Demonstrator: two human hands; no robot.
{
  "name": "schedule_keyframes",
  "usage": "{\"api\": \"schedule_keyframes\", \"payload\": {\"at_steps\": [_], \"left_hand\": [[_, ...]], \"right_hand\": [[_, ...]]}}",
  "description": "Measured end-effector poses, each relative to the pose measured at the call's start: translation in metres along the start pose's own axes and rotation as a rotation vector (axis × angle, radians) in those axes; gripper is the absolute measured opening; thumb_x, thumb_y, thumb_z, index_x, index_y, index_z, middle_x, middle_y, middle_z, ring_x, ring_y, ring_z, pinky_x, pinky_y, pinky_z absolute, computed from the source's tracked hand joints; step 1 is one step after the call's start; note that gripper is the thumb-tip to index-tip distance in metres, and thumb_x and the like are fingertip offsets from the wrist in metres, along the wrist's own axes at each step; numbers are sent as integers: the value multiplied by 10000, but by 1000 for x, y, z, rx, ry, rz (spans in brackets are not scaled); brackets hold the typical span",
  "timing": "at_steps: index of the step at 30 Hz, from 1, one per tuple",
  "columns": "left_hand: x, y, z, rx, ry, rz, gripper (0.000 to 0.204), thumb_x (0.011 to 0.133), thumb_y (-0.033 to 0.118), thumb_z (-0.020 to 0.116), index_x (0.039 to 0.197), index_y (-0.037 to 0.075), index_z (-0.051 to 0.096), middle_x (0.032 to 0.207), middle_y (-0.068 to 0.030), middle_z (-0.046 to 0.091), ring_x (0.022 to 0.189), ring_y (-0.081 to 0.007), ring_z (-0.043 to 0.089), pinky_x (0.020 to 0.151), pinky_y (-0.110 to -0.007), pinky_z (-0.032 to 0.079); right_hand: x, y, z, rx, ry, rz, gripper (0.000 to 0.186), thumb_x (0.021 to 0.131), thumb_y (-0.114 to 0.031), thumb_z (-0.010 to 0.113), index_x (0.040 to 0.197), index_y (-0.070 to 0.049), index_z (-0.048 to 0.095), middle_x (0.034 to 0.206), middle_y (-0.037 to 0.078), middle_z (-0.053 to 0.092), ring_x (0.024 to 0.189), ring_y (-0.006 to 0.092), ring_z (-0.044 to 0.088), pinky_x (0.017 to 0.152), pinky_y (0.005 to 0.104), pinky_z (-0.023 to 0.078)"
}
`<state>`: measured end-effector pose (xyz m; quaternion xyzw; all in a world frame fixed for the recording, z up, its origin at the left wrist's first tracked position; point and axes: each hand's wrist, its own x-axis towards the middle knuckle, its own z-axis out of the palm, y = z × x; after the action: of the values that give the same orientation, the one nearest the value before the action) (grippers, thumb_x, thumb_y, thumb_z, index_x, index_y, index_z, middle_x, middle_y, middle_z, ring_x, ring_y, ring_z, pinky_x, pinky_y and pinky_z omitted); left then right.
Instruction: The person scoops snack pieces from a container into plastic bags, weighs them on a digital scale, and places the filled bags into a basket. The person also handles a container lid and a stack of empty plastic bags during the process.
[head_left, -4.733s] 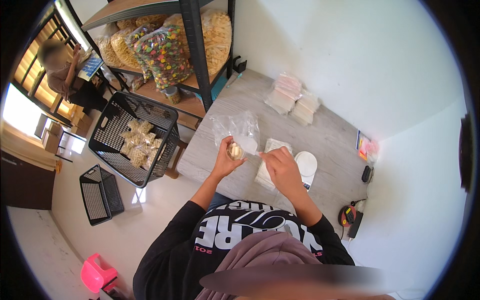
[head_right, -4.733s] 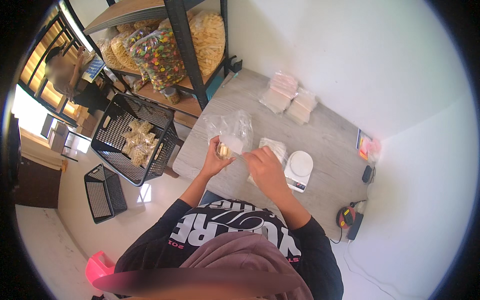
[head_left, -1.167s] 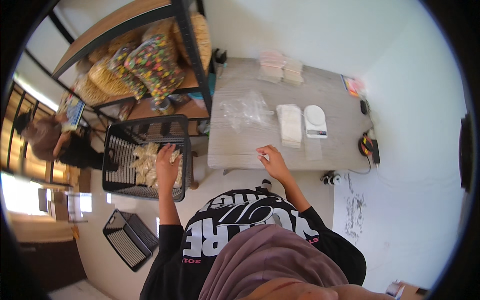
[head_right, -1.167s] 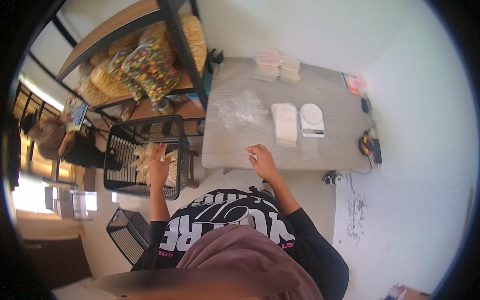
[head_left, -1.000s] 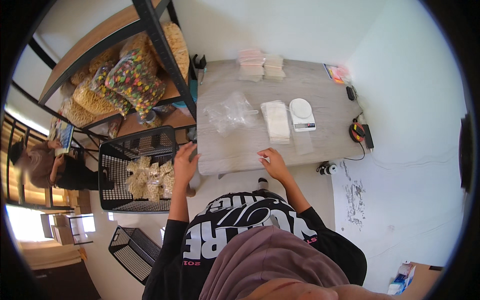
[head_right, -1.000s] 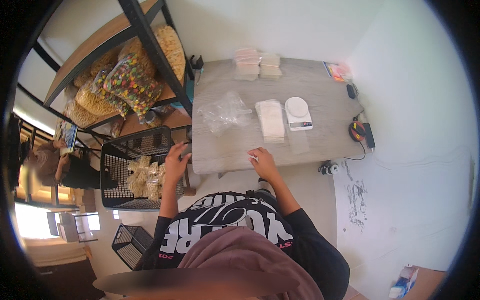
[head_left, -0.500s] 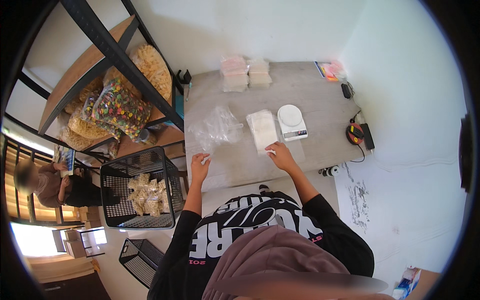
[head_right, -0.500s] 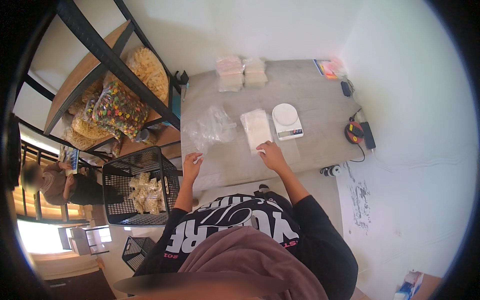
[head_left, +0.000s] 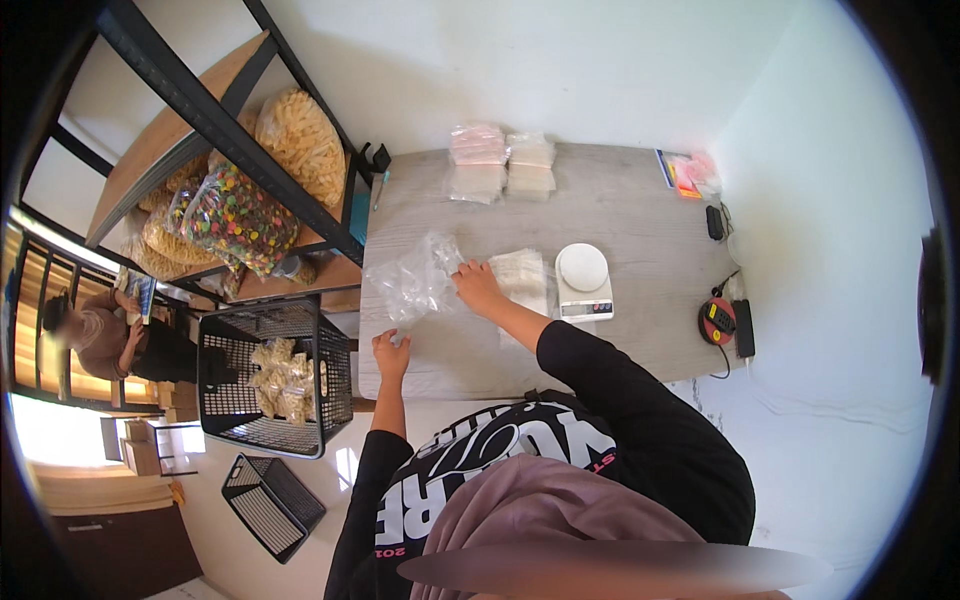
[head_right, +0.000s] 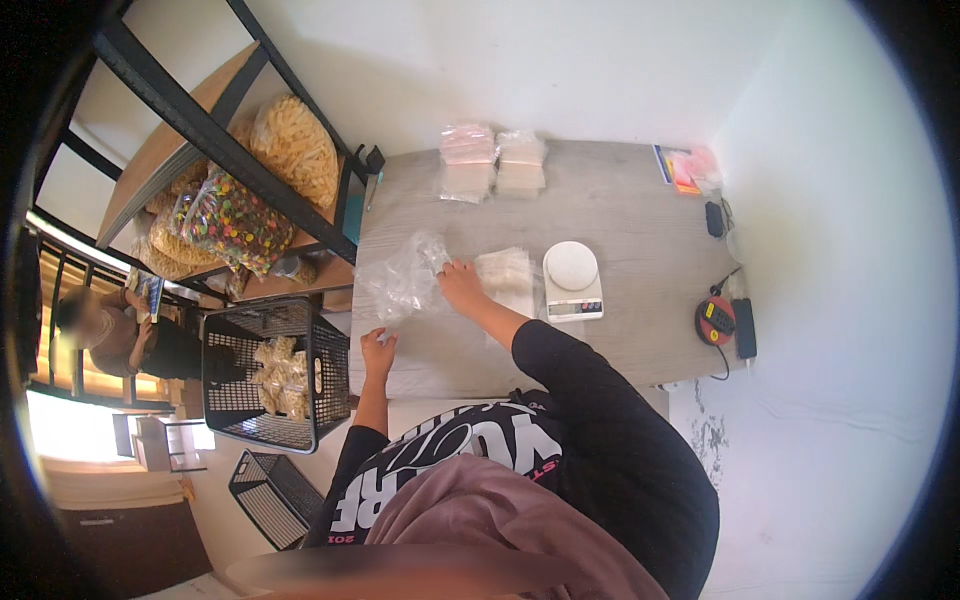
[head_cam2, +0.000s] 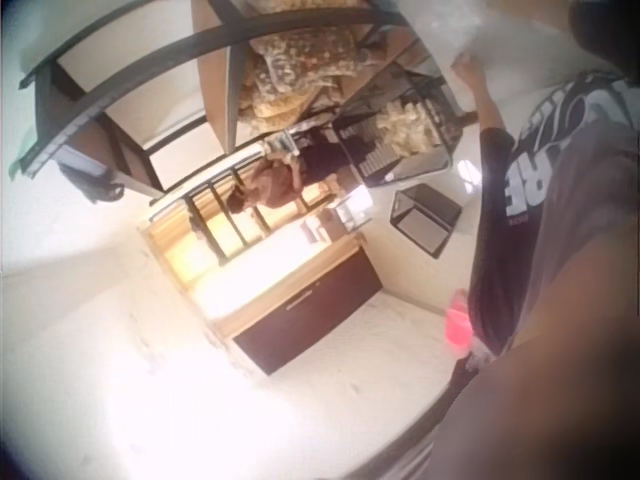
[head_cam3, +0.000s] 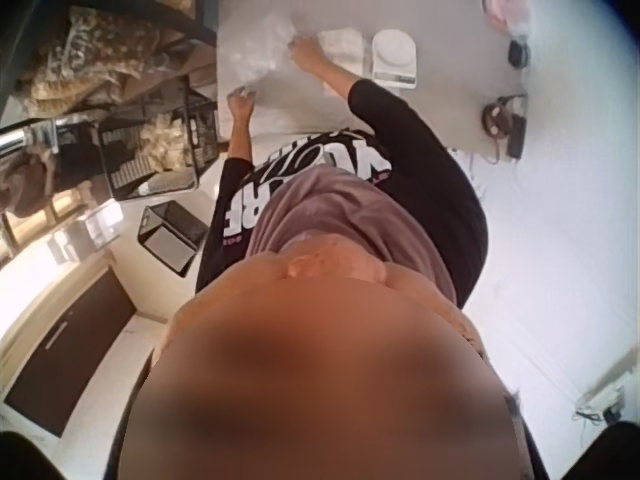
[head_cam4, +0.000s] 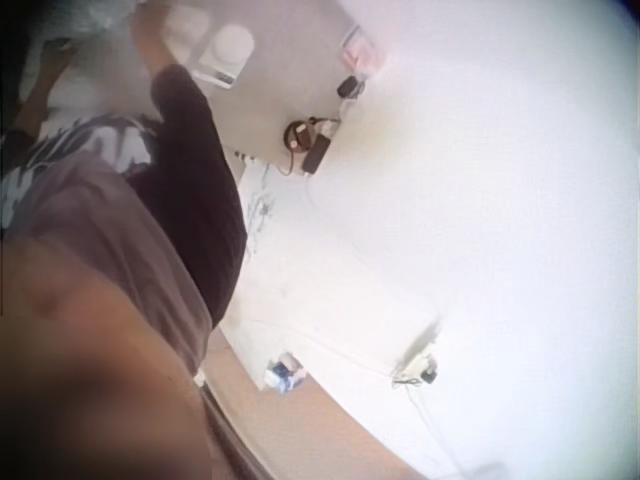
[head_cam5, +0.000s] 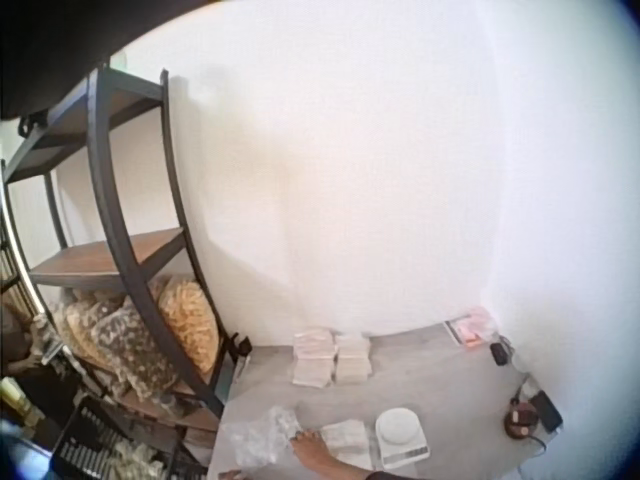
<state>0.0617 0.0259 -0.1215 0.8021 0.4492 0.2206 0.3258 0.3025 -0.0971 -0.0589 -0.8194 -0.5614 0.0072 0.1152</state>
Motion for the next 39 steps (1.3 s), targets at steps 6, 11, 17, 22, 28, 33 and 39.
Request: {"api": "schedule_keyframes", "payload": {"at_steps": [6,11,17,22,28,33,39], "left_hand": [[-3,0,13,67,9,-24,342,740,178,765,1016,6,658,1055,-207,554,909,-307,604,769,-350,546],[0,6,20,91,24,-99,355,715,226,746,1022,76,650,1061,-151,564,932,-316,590,807,-440,492],[-2,25,15,242,122,-129,419,715,230,773,1056,42,620,1037,-157,575,960,-326,573,815,-427,484],[5,29,16,254,138,-214,407,711,266,771,1050,96,624,1081,-103,570,992,-303,573,822,-456,477],[10,19,18,254,93,-288,310,719,273,764,991,172,655,1093,-49,568,1030,-272,565,832,-503,441],[12,13,24,178,75,-317,216,737,260,740,926,183,670,1105,-35,563,1060,-270,542,865,-533,388],[8,15,24,311,115,-199,150,726,268,758,819,171,690,1035,-32,591,915,-221,616,767,-477,431]], "right_hand": [[1,11,6,105,-32,-20,192,823,-108,551,972,-85,670,1054,82,586,1055,247,511,876,426,391],[-10,32,-23,246,65,133,237,769,-155,675,995,-86,669,1057,79,578,1067,260,506,894,415,389],[-59,114,-61,149,107,457,309,715,-173,749,1008,-112,669,1125,84,540,1103,286,478,883,461,384],[-95,144,-66,89,-91,445,310,690,-183,756,973,-95,665,1102,104,536,1077,295,480,865,453,390],[-76,127,-60,178,169,346,231,712,-136,741,927,-109,659,1074,66,540,1062,278,478,857,430,390],[-37,73,-46,298,198,103,216,747,-135,715,954,-107,661,1072,64,537,1070,265,475,852,421,387],[0,17,-5,212,73,33,198,773,-185,690,926,-60,671,1050,84,540,1064,252,465,847,405,372]]}}
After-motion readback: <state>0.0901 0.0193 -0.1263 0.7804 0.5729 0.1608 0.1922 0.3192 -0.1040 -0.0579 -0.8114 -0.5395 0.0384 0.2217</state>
